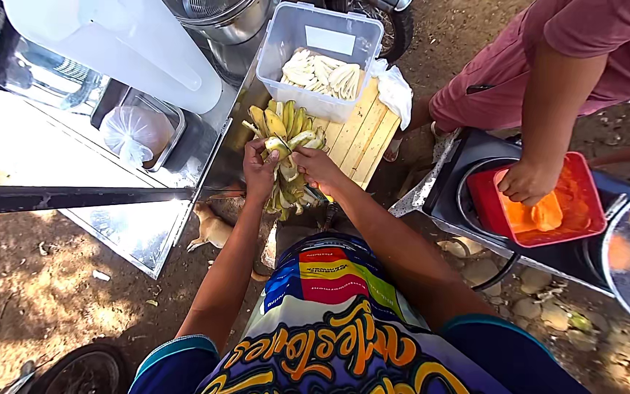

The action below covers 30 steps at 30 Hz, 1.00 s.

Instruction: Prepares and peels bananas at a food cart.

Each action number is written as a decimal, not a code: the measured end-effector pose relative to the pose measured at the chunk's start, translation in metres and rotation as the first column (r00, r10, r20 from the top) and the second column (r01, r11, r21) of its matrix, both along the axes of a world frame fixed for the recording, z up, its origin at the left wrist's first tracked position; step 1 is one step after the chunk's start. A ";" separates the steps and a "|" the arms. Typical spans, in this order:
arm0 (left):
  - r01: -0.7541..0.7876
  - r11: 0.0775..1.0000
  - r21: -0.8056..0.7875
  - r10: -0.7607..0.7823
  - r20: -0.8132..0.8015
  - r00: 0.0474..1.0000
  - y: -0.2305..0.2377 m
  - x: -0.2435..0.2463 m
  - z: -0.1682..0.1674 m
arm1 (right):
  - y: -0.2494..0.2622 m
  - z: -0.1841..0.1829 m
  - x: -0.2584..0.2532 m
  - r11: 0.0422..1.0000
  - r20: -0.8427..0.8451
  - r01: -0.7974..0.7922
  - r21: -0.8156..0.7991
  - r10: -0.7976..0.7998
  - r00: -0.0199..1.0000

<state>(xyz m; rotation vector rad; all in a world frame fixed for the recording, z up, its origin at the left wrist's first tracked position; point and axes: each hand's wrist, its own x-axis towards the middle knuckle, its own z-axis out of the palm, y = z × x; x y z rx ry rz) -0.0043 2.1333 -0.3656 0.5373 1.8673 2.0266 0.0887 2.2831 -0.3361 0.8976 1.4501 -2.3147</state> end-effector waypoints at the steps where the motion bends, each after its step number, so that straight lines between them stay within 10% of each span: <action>1: -0.001 1.000 0.004 0.001 -0.001 1.000 0.000 0.001 0.000 | -0.002 -0.002 -0.001 1.000 0.000 0.012 0.011 -0.012 1.000; 23: -0.179 0.976 0.126 0.160 0.150 0.976 -0.019 0.007 -0.010 | -0.017 -0.036 -0.023 0.943 -0.137 0.140 0.303 -0.102 0.985; 30: -0.314 0.898 0.308 0.164 0.428 0.889 -0.039 0.000 -0.024 | -0.018 -0.038 -0.024 0.935 -0.144 0.130 0.331 -0.086 0.986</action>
